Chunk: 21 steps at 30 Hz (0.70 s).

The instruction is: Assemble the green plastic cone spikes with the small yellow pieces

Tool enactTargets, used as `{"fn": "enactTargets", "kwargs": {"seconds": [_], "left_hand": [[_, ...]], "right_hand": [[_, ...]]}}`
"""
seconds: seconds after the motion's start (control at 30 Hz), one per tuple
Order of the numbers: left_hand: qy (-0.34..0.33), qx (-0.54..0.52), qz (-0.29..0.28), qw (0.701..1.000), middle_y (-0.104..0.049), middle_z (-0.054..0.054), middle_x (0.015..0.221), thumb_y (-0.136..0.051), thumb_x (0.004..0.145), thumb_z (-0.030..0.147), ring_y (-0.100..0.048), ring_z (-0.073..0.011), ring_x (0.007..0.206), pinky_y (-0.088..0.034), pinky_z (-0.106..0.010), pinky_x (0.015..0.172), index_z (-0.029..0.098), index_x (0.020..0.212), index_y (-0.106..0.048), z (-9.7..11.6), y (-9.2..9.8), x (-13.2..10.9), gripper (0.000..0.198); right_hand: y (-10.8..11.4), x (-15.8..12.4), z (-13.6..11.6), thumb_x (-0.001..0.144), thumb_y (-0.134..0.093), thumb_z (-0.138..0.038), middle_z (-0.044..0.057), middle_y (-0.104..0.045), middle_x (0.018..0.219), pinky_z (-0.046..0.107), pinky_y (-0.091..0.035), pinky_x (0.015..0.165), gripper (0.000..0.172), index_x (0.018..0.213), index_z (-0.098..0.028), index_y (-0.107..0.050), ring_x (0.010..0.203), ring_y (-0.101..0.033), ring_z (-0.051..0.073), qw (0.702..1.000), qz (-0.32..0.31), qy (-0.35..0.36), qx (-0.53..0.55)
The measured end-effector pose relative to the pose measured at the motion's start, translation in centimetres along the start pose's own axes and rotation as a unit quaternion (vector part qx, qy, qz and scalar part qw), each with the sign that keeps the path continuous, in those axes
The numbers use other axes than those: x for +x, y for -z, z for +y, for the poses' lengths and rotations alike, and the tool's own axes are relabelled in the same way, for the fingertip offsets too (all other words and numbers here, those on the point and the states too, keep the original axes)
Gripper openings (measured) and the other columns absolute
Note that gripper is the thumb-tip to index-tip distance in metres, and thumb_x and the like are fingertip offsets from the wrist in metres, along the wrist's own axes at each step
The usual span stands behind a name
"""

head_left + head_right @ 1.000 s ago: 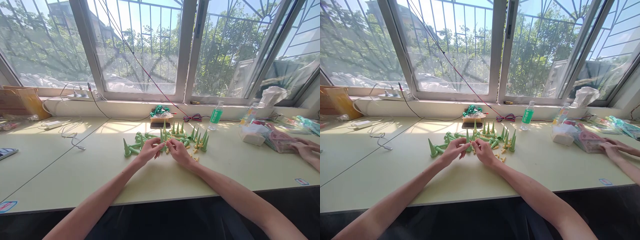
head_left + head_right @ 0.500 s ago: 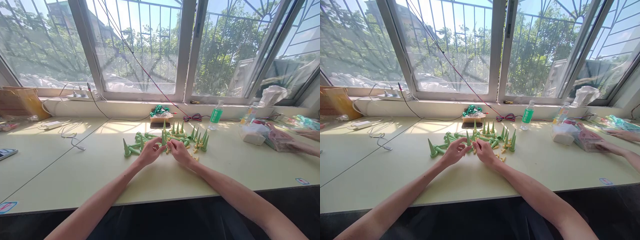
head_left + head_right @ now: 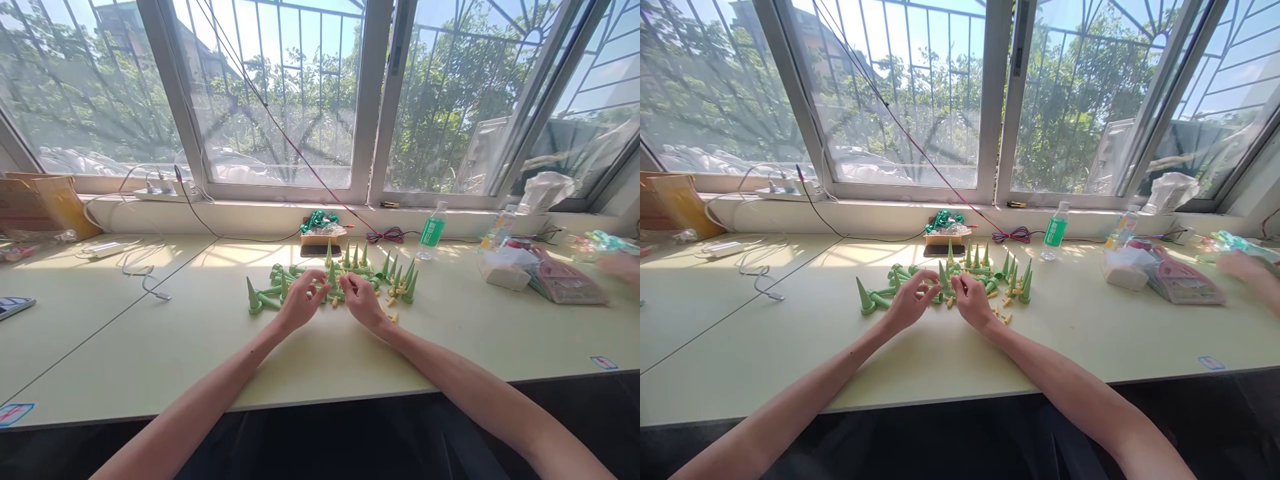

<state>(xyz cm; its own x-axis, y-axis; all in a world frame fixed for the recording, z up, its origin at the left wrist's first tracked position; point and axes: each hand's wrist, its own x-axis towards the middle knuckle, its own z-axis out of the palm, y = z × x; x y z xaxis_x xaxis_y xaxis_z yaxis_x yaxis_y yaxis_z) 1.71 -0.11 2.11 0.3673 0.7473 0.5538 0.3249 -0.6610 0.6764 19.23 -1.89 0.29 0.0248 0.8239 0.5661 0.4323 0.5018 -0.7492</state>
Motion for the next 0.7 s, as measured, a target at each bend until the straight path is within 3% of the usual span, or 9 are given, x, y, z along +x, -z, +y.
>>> {"fn": "enactTargets", "kwargs": {"seconds": [0.13, 0.23, 0.33, 0.7], "left_hand": [[0.085, -0.074, -0.006, 0.994, -0.056, 0.0, 0.065, -0.048, 0.09, 0.06, -0.049, -0.0078, 0.045, -0.038, -0.019, 0.039, 0.015, 0.079, -0.059, -0.15, 0.11, 0.28, 0.047], [0.156, -0.145, -0.077, 0.974, -0.054, -0.003, 0.052, -0.038, 0.088, 0.072, -0.047, -0.0095, 0.037, -0.032, -0.021, 0.033, 0.012, 0.063, -0.063, -0.49, 0.1, 0.43, 0.069], [0.201, -0.184, -0.123, 0.954, -0.057, -0.006, 0.05, -0.036, 0.086, 0.076, -0.049, -0.0103, 0.037, -0.033, -0.021, 0.033, 0.01, 0.059, -0.067, -0.46, 0.06, 0.41, 0.077], [0.252, -0.199, -0.126, 0.939, -0.061, -0.009, 0.051, -0.037, 0.084, 0.078, -0.048, -0.0098, 0.038, -0.032, -0.02, 0.035, 0.01, 0.057, -0.07, -0.01, 0.36, 0.31, 0.08]], "right_hand": [[0.21, 0.01, -0.09, 0.096, -0.04, -0.056, -0.005, -0.035, 0.057, 0.025, -0.026, 0.048, 0.044, 0.071, -0.02, -0.045, 0.049, -0.031, 0.01, 1.0, 0.017, 0.003, 0.006], [0.13, -0.09, -0.08, 0.096, -0.04, -0.056, -0.005, -0.036, 0.057, 0.024, -0.027, 0.048, 0.043, 0.072, -0.02, -0.045, 0.049, -0.032, 0.01, 1.0, -0.006, 0.01, 0.004], [-0.04, -0.19, 0.08, 0.095, -0.041, -0.055, -0.004, -0.038, 0.056, 0.024, -0.026, 0.048, 0.042, 0.071, -0.02, -0.045, 0.049, -0.032, 0.01, 0.999, -0.033, 0.017, -0.002], [-0.07, -0.23, 0.5, 0.096, -0.043, -0.049, -0.004, -0.04, 0.059, 0.023, -0.03, 0.049, 0.038, 0.071, -0.02, -0.048, 0.053, -0.032, 0.011, 0.997, -0.065, 0.039, 0.012]]}}
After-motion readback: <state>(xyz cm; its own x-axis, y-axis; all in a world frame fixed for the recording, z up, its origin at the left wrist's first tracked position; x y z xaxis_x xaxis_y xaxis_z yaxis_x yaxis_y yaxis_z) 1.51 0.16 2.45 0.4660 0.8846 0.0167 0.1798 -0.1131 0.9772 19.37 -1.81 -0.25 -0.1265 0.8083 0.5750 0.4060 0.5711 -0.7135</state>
